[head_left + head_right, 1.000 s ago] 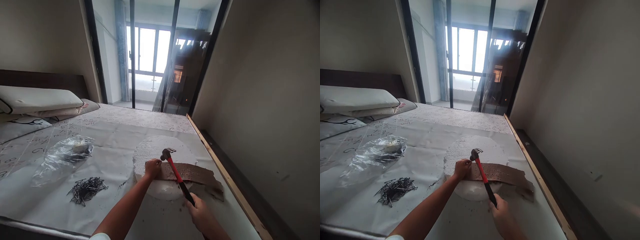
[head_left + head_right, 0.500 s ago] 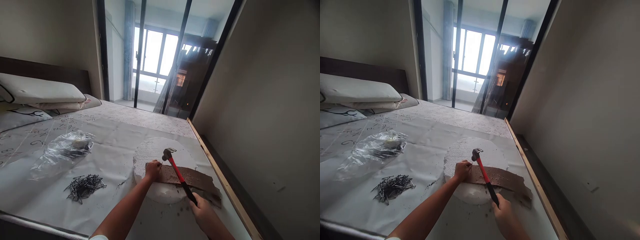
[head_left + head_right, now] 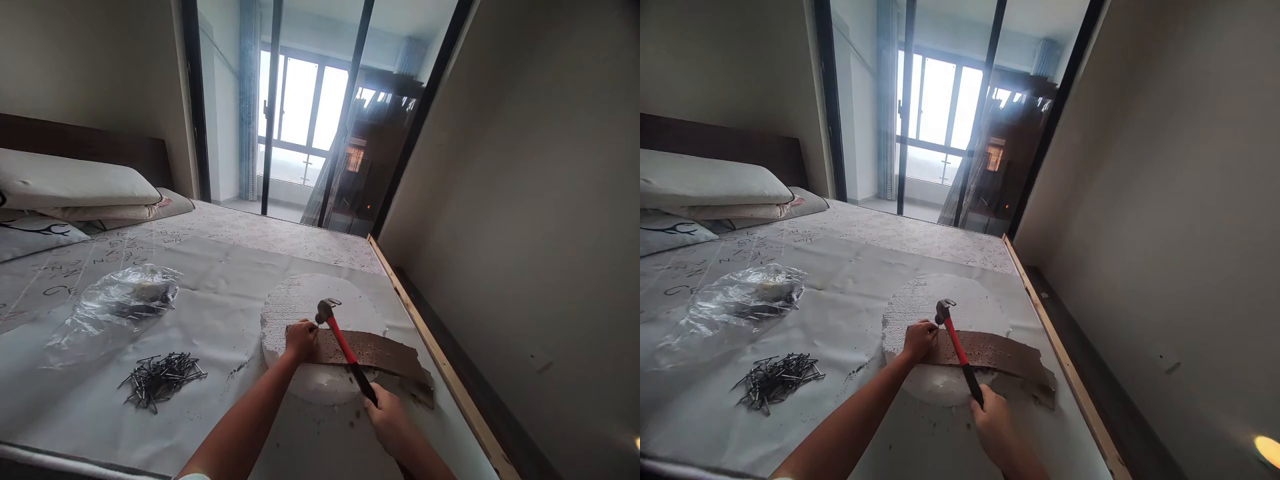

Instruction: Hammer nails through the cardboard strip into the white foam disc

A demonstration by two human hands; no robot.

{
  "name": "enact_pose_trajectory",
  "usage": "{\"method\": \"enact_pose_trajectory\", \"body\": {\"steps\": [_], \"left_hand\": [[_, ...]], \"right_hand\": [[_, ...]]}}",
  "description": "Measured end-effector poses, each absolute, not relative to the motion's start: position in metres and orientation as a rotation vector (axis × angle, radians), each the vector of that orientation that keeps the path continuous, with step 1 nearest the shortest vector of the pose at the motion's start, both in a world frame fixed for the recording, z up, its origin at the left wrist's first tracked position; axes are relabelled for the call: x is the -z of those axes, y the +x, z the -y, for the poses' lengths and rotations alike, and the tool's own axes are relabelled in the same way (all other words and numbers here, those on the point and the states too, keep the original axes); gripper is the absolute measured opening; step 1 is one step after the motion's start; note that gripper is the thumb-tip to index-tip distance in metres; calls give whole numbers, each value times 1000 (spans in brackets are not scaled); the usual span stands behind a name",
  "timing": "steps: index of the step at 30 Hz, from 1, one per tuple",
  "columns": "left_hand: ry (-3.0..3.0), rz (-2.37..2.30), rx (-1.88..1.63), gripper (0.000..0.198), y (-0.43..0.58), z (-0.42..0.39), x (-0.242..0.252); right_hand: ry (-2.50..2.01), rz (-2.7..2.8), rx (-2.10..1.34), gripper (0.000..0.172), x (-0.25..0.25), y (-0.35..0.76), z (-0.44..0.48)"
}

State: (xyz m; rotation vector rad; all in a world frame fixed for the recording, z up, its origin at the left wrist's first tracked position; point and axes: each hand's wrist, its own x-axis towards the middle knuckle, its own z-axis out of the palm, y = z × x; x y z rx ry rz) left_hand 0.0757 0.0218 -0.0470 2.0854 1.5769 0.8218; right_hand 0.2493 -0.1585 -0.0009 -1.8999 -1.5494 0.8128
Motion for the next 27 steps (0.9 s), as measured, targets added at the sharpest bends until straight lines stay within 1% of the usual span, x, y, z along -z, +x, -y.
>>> {"method": "enact_pose_trajectory", "body": {"steps": [2,7,9,11,13,16,20,22,24,25,27], "left_hand": [[2109,-1590,-780,23,76,-21,46],[2136,-1567,-798,23,76,-21,46],[2063,-1519,-900,27,75,-22,47],[1932,-1435,-1062,38,71,-24,45],[1785,-1347,-1252,44,64,-26,38],[1658,-1268,-1492,42,51,-27,13],[1751,-1307,-1584,34,19,-18,-27],[1861,-1415,-1574,30,-4,-7,-33],[1993,-1522,-1468,29,-29,9,-22],[2071,-1548,-1334,28,-40,17,-11],[2246,-1507,-952,27,-59,35,19]], "right_hand": [[-1923,1552,-838,24,4,250,158],[-1879,1544,-837,29,2,251,161],[-1915,1539,-860,25,4,251,161],[-1949,1541,-866,21,8,250,160],[-1939,1550,-847,21,13,250,159],[-1864,1544,-819,24,17,250,159],[-1904,1470,-873,18,23,246,158],[-1917,1406,-889,19,27,243,159],[-1851,1321,-919,24,30,239,162],[-1801,1269,-953,29,31,237,165],[-1712,1149,-1062,38,33,232,171]]}}
